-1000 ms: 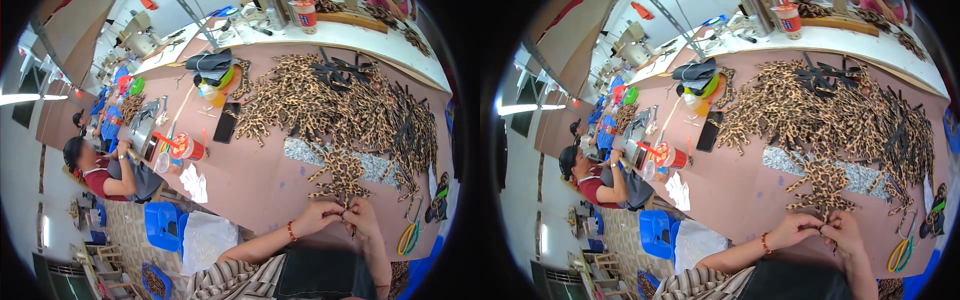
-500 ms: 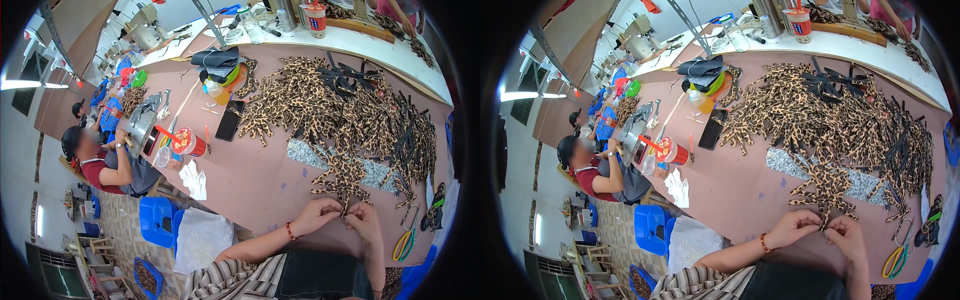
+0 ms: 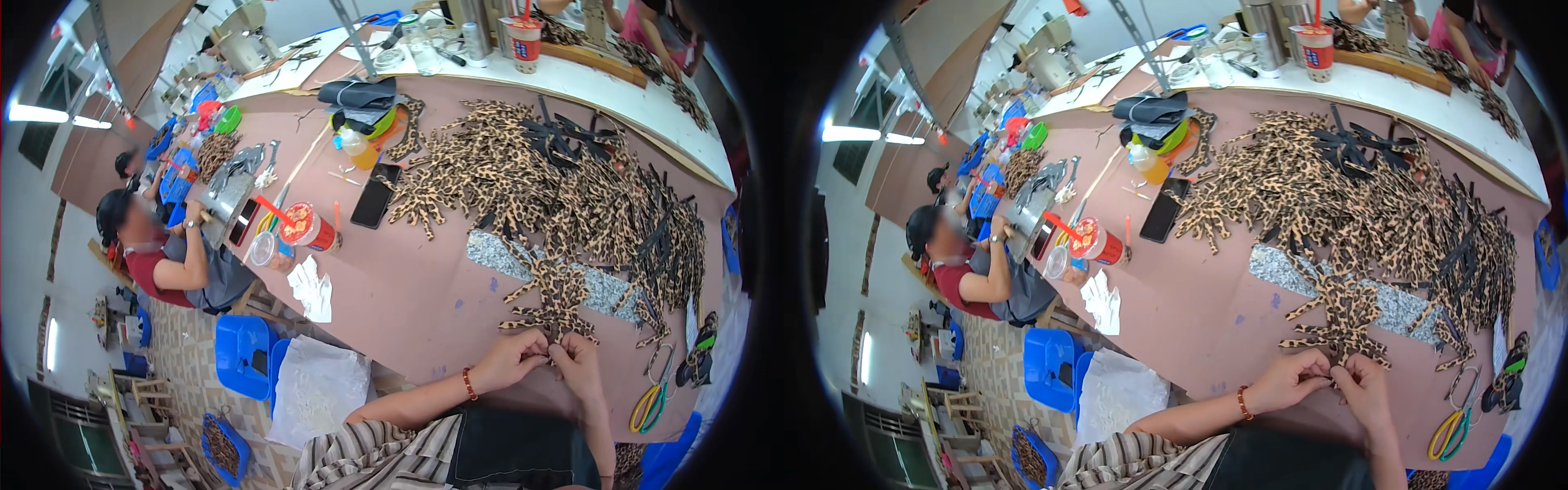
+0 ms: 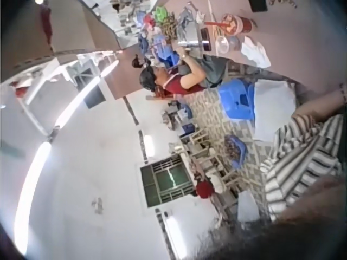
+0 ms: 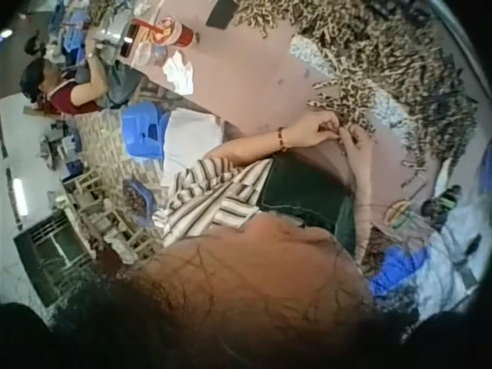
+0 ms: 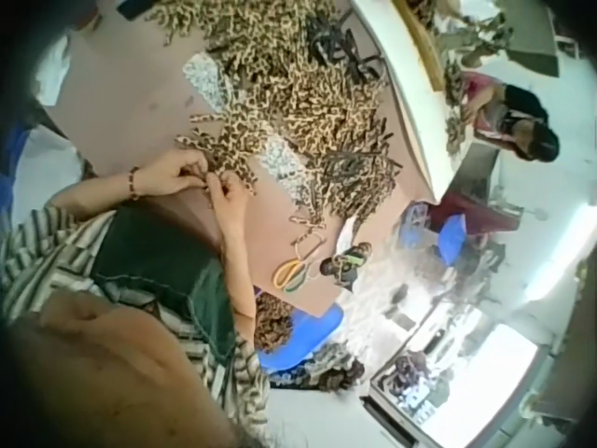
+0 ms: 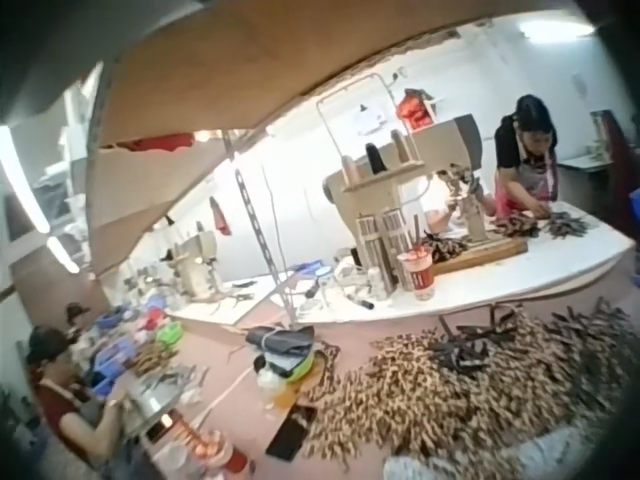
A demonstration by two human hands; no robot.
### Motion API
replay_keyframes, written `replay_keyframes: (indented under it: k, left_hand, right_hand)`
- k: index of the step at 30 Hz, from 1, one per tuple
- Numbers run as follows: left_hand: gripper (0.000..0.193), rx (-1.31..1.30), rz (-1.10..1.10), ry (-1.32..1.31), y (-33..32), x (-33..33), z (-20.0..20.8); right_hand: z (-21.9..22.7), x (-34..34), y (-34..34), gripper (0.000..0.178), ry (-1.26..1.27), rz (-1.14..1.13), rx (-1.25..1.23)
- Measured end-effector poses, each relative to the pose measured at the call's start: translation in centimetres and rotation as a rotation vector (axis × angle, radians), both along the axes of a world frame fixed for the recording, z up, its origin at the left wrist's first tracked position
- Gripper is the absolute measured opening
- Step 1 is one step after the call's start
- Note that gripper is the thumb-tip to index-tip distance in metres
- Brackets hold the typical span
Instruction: The person folds patterned straps into components by hand, gathers the assembled pieces, and places them into a blue plastic bin.
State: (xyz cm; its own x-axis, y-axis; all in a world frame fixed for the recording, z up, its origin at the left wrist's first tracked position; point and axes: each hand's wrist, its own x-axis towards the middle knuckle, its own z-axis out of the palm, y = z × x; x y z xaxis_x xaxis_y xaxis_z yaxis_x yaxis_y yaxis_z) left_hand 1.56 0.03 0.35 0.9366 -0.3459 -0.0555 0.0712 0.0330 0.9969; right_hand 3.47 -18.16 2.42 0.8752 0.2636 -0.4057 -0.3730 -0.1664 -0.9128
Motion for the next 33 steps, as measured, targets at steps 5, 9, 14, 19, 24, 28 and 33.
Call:
replay_keyframes:
  k: [5, 9, 14, 19, 24, 28, 33]
  left_hand:
    - [0.016, 0.038, 0.114, -0.006, 2.6, -1.0, 0.9]
    - [0.022, -0.111, 0.182, -0.049, 5.4, -2.9, 1.9]
    - [0.032, -0.319, 0.362, -0.271, 9.2, -5.2, 6.3]
    - [0.035, -0.224, 0.688, -0.439, 13.1, -6.0, 5.0]
    - [0.037, 0.369, 1.007, -0.192, 18.0, -4.8, -1.8]
    - [0.050, 0.511, 1.312, -0.382, 18.7, -6.6, -4.9]
    - [0.058, 0.708, 1.422, -0.341, 20.1, -7.0, -0.9]
  right_hand:
    - [-0.9, -1.0, -0.1, 0.023, -0.239, 0.016, -0.144]
    - [2.1, -0.7, 2.4, 0.017, -0.663, 0.153, -0.370]
    - [9.3, 1.5, 8.6, 0.022, -0.796, 0.477, -0.134]
    - [7.9, 5.2, 18.5, 0.024, -0.846, 0.645, 0.067]
    - [-1.5, 5.7, 22.9, 0.028, -0.755, 0.702, -0.270]
    - [-2.0, 4.0, 18.6, 0.054, -1.232, 0.675, -0.335]
    - [5.2, 7.3, 10.5, 0.054, -1.014, 0.598, -0.316]
